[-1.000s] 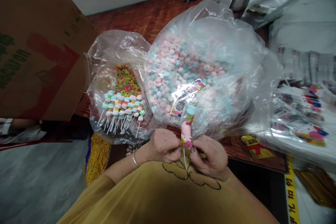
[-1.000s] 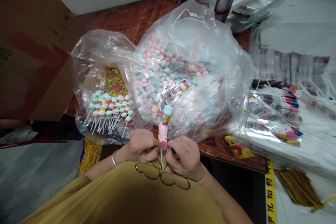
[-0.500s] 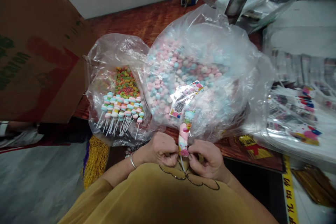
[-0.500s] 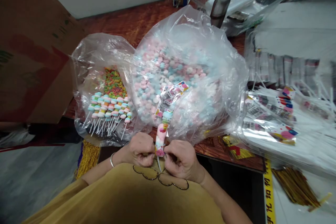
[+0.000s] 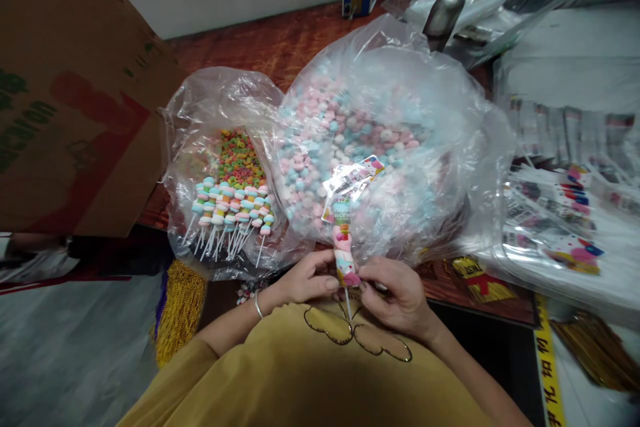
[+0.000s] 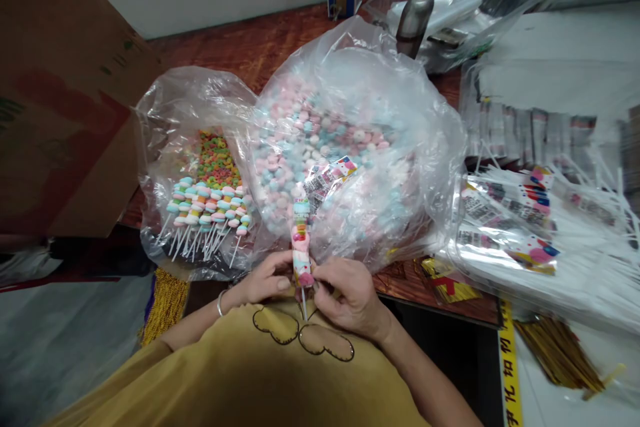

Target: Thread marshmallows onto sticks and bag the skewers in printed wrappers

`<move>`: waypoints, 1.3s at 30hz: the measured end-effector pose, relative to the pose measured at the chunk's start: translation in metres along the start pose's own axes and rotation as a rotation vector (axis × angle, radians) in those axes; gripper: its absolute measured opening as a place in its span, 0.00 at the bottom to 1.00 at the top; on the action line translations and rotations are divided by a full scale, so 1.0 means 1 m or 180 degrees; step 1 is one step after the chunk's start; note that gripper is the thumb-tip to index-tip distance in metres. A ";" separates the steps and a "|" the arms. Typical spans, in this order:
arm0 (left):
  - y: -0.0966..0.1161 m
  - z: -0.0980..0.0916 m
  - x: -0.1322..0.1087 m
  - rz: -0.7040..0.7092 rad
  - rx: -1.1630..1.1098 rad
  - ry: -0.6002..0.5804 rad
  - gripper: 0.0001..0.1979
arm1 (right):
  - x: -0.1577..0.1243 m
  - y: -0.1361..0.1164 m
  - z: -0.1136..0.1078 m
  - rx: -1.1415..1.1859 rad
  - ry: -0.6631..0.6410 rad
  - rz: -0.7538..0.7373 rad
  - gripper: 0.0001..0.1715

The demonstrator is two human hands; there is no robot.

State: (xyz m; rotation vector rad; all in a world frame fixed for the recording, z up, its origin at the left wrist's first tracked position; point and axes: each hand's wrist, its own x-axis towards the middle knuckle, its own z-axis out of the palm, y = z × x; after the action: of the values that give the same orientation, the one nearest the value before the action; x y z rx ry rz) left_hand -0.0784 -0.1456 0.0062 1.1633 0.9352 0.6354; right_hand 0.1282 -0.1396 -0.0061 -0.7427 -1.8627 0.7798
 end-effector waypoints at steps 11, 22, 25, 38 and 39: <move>-0.014 0.017 0.034 -0.0194 -0.1186 0.1446 0.22 | -0.001 0.002 0.012 -0.0193 -0.0007 0.1279 0.08; -0.002 0.028 0.051 0.0054 -0.1774 0.1287 0.23 | -0.005 -0.001 0.031 0.0217 0.0351 0.1537 0.19; 0.000 0.023 0.048 0.0028 -0.1160 0.1139 0.23 | -0.011 0.000 0.036 0.0827 0.0298 0.1917 0.22; 0.014 0.013 0.037 0.1480 0.2246 0.1129 0.16 | -0.015 -0.001 0.047 0.0979 0.0768 0.2000 0.25; 0.014 0.013 0.036 0.1495 0.2423 0.1096 0.16 | -0.015 -0.001 0.046 0.0941 0.0777 0.2011 0.25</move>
State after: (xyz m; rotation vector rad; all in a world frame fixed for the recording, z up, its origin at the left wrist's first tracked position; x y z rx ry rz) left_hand -0.0489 -0.1182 0.0111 2.0329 1.2598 0.9101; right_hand 0.0909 -0.1608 -0.0293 -1.1908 -1.2540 1.2637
